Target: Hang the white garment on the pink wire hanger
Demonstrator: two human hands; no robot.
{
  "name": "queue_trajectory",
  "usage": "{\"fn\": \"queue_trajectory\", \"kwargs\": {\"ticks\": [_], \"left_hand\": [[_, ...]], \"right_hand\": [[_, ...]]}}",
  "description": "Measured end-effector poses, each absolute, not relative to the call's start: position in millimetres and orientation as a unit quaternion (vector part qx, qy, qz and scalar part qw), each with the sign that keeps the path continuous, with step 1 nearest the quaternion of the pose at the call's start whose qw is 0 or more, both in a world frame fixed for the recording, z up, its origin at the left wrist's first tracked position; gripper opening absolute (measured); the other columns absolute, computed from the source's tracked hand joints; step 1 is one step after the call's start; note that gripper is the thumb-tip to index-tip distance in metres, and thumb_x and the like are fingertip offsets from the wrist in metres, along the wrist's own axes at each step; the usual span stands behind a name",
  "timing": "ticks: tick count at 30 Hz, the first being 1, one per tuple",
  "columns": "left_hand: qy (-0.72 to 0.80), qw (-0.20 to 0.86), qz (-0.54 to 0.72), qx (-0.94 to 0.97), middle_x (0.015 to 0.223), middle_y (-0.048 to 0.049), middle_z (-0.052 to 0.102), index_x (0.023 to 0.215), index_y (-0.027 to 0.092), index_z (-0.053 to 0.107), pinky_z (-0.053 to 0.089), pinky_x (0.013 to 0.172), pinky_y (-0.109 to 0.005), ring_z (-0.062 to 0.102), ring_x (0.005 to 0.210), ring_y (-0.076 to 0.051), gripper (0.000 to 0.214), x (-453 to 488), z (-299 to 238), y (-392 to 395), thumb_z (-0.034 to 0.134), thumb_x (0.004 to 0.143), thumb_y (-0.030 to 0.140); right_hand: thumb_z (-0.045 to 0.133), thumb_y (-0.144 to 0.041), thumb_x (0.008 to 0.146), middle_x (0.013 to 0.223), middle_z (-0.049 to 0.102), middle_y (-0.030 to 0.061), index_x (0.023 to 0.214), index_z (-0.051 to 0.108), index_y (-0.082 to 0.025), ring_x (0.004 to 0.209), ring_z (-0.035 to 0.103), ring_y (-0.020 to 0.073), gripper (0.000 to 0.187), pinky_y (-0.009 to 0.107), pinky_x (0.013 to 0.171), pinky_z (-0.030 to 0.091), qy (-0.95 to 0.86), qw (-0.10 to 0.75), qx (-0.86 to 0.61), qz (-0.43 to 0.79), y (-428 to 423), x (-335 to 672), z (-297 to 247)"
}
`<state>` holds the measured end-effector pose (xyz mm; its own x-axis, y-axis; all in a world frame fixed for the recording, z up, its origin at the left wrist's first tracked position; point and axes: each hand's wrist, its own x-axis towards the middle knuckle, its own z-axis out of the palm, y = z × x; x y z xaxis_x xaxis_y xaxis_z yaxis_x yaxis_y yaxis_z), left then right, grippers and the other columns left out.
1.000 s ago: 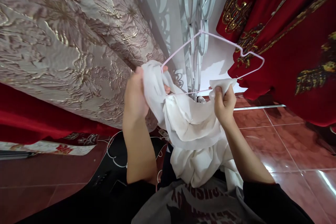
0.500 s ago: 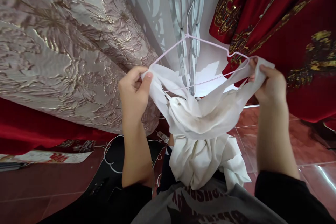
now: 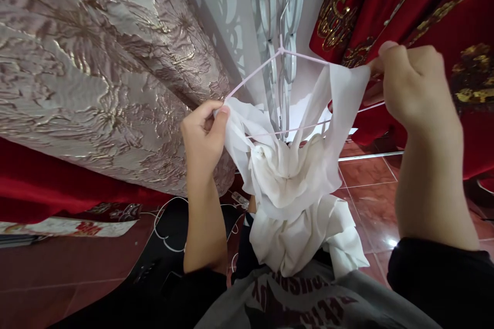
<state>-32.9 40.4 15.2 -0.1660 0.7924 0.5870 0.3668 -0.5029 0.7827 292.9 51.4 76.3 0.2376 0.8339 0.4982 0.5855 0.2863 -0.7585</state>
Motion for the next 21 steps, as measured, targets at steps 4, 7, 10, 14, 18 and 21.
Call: {"fn": "queue_trajectory", "kwargs": {"ticks": [4,7,10,14,18,21], "left_hand": [[0.468,0.188,0.626,0.595,0.067,0.0012,0.054,0.078,0.018,0.074,0.031,0.052,-0.024,0.044,0.059,-0.012,0.016,-33.1,12.0,43.0,0.074,0.089,0.029],[0.465,0.175,0.63,0.598,0.064,0.0027,0.052,0.08,0.02,0.074,0.028,0.05,-0.025,0.04,0.056,-0.011,0.015,-32.1,8.5,45.6,0.072,0.092,0.029],[0.45,0.184,0.639,0.595,0.066,0.0024,0.055,0.082,0.021,0.074,0.034,0.052,-0.025,0.047,0.059,-0.011,0.014,-27.4,4.9,45.0,0.071,0.093,0.028],[0.405,0.145,0.705,0.564,0.103,-0.0044,0.07,0.107,0.019,0.074,0.05,0.073,-0.029,0.067,0.098,-0.017,0.013,-13.9,-11.3,37.0,0.068,0.096,0.024],[0.39,0.069,0.769,0.502,0.135,-0.0086,0.061,0.126,0.022,0.064,0.053,0.102,-0.039,0.062,0.127,-0.024,0.032,2.5,-48.5,26.3,0.067,0.097,0.035],[0.405,0.05,0.771,0.489,0.144,-0.0114,0.056,0.131,0.022,0.057,0.051,0.111,-0.043,0.06,0.132,-0.026,0.041,13.6,-71.6,21.3,0.06,0.1,0.048]], "right_hand": [[0.05,-0.034,0.1,0.064,0.062,0.0027,0.075,0.074,-0.023,0.057,0.062,0.015,0.037,0.033,0.057,0.046,-0.619,0.526,-0.582,0.033,37.4,285.0,85.3],[0.051,-0.034,0.1,0.07,0.065,0.003,0.079,0.072,-0.024,0.06,0.061,0.0143,0.032,0.032,0.057,0.045,-0.661,0.558,-0.496,0.079,27.3,265.4,72.4],[0.055,-0.037,0.098,0.095,0.075,0.0038,0.095,0.073,-0.022,0.085,0.07,0.0184,0.023,0.036,0.077,0.054,-0.767,0.466,-0.419,0.136,31.2,238.0,36.1],[0.05,-0.037,0.102,0.109,0.076,0.006,0.114,0.071,-0.023,0.101,0.069,0.0224,0.028,0.043,0.096,0.048,-0.826,0.389,-0.396,0.097,52.8,210.3,-22.7],[0.051,-0.034,0.103,0.092,0.077,0.0027,0.102,0.073,-0.023,0.085,0.065,0.019,0.024,0.039,0.092,0.044,-0.779,0.447,-0.439,0.014,57.7,199.4,-56.9],[0.056,-0.032,0.101,0.088,0.076,0.0012,0.099,0.073,-0.023,0.081,0.064,0.0167,0.019,0.037,0.09,0.043,-0.755,0.492,-0.432,-0.025,49.2,195.3,-62.7]]}}
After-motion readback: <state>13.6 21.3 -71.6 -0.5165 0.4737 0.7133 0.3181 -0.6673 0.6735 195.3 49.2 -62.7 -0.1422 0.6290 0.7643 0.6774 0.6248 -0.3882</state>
